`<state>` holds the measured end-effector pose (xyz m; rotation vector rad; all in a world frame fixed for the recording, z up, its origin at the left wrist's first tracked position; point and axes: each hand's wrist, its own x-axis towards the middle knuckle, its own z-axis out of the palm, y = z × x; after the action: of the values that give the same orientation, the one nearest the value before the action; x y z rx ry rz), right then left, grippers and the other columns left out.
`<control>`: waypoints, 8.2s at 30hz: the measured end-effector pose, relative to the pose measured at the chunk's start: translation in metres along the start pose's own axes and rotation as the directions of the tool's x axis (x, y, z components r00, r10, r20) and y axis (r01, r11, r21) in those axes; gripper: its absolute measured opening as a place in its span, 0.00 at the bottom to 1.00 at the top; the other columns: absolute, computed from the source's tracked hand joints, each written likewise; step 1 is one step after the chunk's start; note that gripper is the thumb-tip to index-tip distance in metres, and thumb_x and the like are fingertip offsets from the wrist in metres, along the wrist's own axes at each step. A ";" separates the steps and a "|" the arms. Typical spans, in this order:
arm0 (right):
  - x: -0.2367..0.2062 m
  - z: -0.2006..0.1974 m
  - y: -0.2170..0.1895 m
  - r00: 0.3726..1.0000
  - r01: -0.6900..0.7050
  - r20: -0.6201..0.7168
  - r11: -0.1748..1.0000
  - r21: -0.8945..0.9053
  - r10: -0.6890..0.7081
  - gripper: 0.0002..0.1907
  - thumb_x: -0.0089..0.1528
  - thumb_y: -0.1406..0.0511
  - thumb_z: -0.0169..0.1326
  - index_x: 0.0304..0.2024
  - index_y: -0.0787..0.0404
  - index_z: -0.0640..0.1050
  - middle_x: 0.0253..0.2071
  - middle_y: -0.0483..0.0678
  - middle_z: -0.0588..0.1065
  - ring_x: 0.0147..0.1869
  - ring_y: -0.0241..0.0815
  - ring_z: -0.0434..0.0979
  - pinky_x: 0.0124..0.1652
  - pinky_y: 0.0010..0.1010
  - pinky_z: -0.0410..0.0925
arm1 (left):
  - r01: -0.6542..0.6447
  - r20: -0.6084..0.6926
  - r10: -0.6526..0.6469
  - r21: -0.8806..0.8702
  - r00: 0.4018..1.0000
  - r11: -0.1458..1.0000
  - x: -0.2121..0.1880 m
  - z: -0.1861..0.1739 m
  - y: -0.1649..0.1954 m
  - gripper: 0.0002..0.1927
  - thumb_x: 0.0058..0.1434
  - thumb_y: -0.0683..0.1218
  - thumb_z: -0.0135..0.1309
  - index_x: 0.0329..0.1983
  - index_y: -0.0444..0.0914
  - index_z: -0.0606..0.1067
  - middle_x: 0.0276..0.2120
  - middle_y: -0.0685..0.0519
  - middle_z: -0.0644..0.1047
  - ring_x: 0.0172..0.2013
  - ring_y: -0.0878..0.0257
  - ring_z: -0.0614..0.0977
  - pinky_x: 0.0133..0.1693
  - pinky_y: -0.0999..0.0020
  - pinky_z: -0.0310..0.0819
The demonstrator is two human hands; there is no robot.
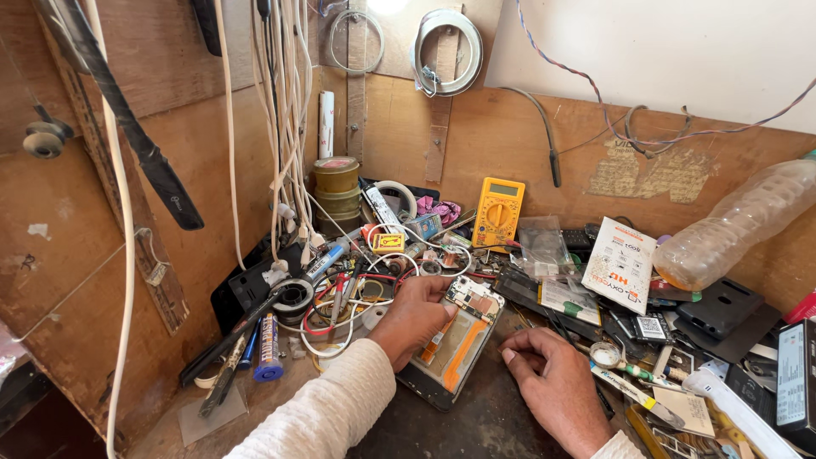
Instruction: The person uses a small screwdriver to pry and adjust components on a disassembled mobile phone chassis. They then apply a small amount of adhesive from a tube to the phone's frame and continue to manipulate internal parts with the screwdriver.
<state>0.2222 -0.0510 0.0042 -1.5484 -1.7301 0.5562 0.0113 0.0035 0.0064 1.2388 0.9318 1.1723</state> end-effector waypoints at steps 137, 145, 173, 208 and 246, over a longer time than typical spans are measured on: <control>0.015 -0.179 0.055 0.935 -0.300 0.073 0.660 0.689 0.348 0.20 0.63 0.68 0.49 0.58 0.66 0.73 0.39 0.48 0.76 0.39 0.42 0.77 0.39 0.36 0.72 | 0.270 -0.218 -0.172 0.875 0.961 0.401 -0.030 0.031 0.042 0.61 0.33 0.58 0.81 0.67 0.34 0.62 0.65 0.39 0.64 0.69 0.44 0.61 0.66 0.52 0.58; 0.018 -0.134 0.094 0.975 0.023 0.223 0.982 -0.186 0.020 0.25 0.53 0.61 0.71 0.50 0.63 0.79 0.42 0.57 0.79 0.45 0.50 0.79 0.46 0.37 0.73 | 0.264 -0.237 -0.116 0.880 0.965 0.394 -0.032 0.033 0.036 0.61 0.34 0.59 0.81 0.67 0.35 0.62 0.67 0.39 0.60 0.70 0.42 0.56 0.67 0.50 0.56; 0.037 -0.133 0.076 0.994 -0.061 0.049 0.886 -0.459 0.094 0.35 0.55 0.43 0.63 0.54 0.60 0.82 0.45 0.52 0.82 0.49 0.46 0.82 0.53 0.37 0.74 | 0.042 -0.223 0.437 0.921 0.872 0.386 0.007 -0.008 0.030 0.26 0.48 0.52 0.70 0.45 0.34 0.76 0.49 0.40 0.71 0.56 0.44 0.68 0.57 0.49 0.60; -0.020 -0.112 0.002 0.938 0.348 0.064 0.921 -0.174 -0.342 0.34 0.54 0.58 0.63 0.63 0.56 0.73 0.52 0.52 0.81 0.58 0.42 0.81 0.53 0.34 0.69 | -0.199 -0.152 0.299 0.462 0.942 0.864 -0.086 0.093 0.014 0.14 0.52 0.40 0.64 0.41 0.33 0.79 0.35 0.44 0.81 0.34 0.51 0.85 0.38 0.60 0.78; -0.015 -0.079 -0.035 0.880 0.440 0.281 0.880 -0.181 -0.382 0.21 0.59 0.59 0.58 0.53 0.60 0.80 0.40 0.50 0.80 0.44 0.49 0.83 0.42 0.36 0.73 | -0.124 -0.163 0.206 0.411 0.965 0.903 -0.090 0.095 0.019 0.17 0.52 0.36 0.63 0.47 0.33 0.80 0.41 0.41 0.82 0.40 0.51 0.85 0.42 0.62 0.78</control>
<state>0.2587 -0.0839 0.0765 -1.2397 -2.3098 0.3283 0.0833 -0.1039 0.0308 1.5695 1.2846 1.3015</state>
